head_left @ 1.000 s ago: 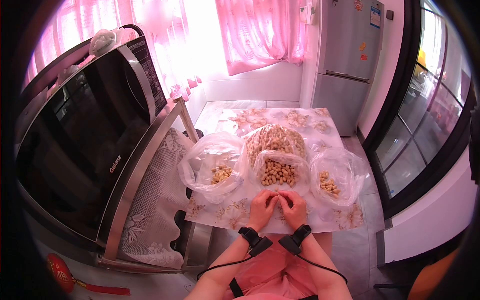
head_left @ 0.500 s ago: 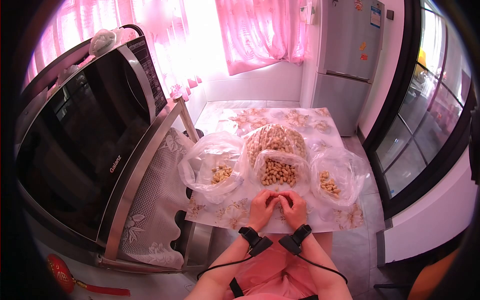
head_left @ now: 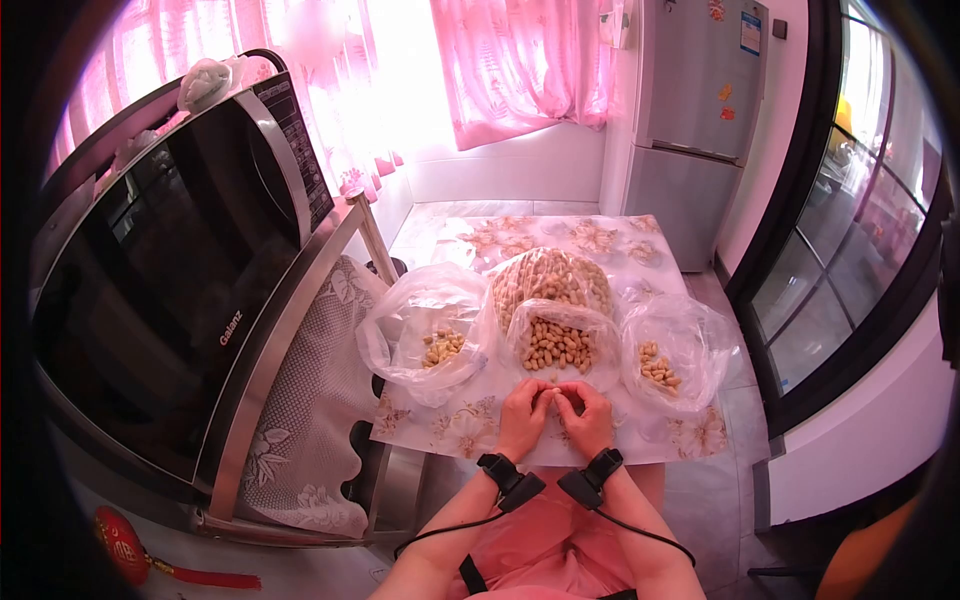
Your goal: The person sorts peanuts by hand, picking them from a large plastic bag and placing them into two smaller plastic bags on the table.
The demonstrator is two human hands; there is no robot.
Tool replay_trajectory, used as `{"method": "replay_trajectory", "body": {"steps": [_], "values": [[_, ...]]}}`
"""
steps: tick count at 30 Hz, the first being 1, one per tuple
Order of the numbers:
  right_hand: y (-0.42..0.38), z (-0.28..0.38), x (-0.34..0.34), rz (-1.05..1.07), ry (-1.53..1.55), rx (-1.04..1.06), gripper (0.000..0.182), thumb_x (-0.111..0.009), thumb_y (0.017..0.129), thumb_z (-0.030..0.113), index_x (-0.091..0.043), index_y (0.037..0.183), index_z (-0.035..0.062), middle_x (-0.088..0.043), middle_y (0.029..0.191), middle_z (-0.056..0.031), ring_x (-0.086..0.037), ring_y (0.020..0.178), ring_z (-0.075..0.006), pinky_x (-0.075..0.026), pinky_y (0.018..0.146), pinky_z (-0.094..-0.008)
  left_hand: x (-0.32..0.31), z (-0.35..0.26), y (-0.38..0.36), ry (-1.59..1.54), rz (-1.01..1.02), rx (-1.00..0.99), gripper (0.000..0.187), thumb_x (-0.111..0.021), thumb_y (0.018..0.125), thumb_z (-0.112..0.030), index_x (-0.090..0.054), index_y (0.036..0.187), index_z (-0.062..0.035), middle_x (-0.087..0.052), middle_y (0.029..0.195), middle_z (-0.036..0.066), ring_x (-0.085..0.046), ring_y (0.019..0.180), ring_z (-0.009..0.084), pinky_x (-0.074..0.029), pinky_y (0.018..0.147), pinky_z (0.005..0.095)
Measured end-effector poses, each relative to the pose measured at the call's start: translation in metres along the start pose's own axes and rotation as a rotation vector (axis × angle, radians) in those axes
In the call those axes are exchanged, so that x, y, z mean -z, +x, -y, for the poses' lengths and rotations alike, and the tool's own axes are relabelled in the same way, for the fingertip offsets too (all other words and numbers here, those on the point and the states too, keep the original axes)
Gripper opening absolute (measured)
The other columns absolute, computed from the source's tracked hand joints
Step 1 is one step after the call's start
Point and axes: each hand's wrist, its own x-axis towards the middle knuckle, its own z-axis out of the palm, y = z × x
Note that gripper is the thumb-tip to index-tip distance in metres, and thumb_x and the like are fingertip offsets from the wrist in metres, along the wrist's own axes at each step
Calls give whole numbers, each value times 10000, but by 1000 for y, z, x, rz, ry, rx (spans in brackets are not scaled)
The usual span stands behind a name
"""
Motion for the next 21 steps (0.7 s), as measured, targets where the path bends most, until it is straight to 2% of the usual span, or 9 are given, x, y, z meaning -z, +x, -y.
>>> {"method": "replay_trajectory", "body": {"steps": [8,21], "values": [[1,0,-1,-21,-47,-6,173,-702,938,198,-682,959,28,-698,780,-100,-674,672,-200,-522,627,-333,-2,2,-1,-97,7,8,135,-647,931,-63,-671,1054,-12,-702,937,102,-677,811,182,-540,730,313],[1,-7,-1,-19,-71,23,231,-670,962,243,-667,903,20,-658,758,-131,-641,650,-270,-487,602,-381,2,-3,-1,-59,37,-1,124,-673,932,-101,-664,1000,2,-683,899,103,-659,760,187,-524,690,313]]}}
